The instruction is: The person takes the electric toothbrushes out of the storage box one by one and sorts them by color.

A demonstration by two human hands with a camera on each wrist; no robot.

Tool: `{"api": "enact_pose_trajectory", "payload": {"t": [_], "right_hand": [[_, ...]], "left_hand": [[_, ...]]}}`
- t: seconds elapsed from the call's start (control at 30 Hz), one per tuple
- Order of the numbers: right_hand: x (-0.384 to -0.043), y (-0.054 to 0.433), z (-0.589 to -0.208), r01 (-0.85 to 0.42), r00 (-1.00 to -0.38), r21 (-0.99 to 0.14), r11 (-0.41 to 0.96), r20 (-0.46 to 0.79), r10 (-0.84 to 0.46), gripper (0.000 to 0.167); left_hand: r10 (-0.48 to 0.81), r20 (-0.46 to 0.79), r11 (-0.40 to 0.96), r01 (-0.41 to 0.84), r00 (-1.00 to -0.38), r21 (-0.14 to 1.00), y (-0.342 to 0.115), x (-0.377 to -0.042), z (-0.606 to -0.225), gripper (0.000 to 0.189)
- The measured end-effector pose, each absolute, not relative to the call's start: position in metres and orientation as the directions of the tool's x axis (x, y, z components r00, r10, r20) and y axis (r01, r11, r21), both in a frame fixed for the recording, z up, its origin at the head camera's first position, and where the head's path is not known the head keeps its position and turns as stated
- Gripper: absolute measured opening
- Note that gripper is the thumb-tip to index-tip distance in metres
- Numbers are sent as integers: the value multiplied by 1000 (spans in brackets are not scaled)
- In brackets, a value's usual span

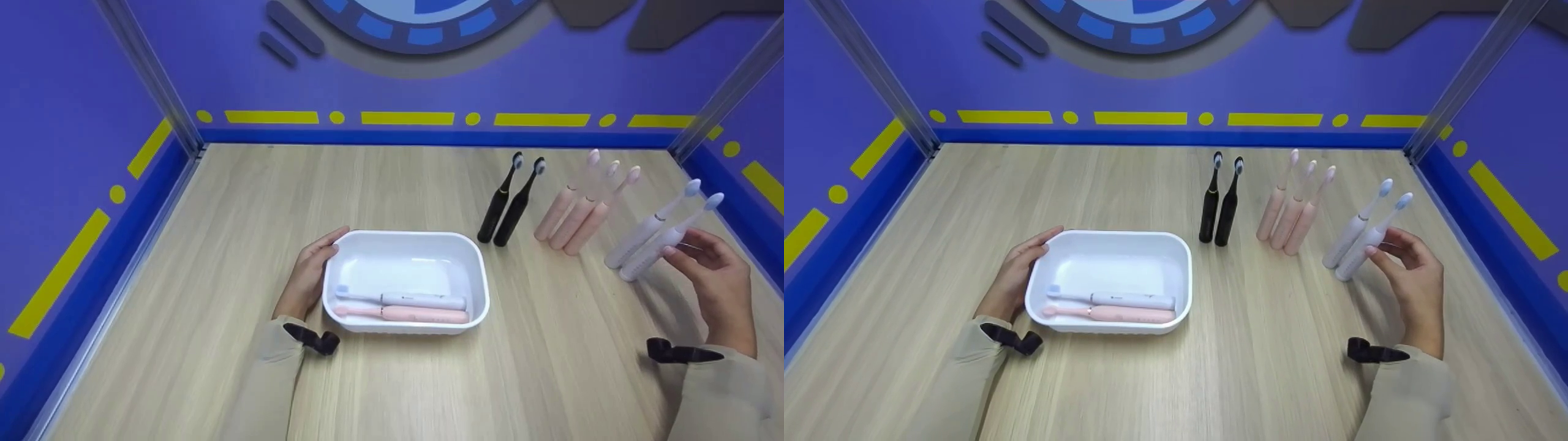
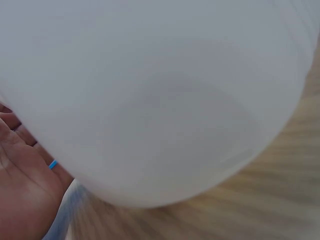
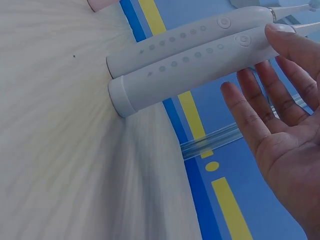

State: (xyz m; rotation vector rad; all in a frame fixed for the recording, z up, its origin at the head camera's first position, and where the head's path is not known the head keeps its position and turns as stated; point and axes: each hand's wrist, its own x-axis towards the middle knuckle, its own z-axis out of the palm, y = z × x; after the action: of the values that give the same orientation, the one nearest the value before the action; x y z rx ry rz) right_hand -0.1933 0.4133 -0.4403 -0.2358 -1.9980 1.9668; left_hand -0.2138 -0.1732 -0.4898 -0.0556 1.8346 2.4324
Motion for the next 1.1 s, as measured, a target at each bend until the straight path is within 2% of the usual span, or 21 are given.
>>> {"api": "enact_pose_trajectory", "payload": {"t": [0.47, 0.7, 0.97, 1.1], "right_hand": [[-189, 409, -421, 40, -868, -979, 198, 64, 493, 62], [-189, 405, -417, -66, -862, -994, 87, 101, 497, 55], [-188, 406, -415, -127, -858, -992, 18, 119, 500, 48], [-186, 405, -414, -221, -862, -973, -67, 162, 480, 43]], "left_hand": [[60, -79, -263, -92, -995, 960, -174, -213, -490, 44], [56, -74, -273, -86, -996, 958, -174, -213, -491, 44], [56, -87, -261, -99, -995, 960, -174, -213, -490, 43], [58, -95, -248, -106, -994, 963, -174, -213, -490, 43]]}}
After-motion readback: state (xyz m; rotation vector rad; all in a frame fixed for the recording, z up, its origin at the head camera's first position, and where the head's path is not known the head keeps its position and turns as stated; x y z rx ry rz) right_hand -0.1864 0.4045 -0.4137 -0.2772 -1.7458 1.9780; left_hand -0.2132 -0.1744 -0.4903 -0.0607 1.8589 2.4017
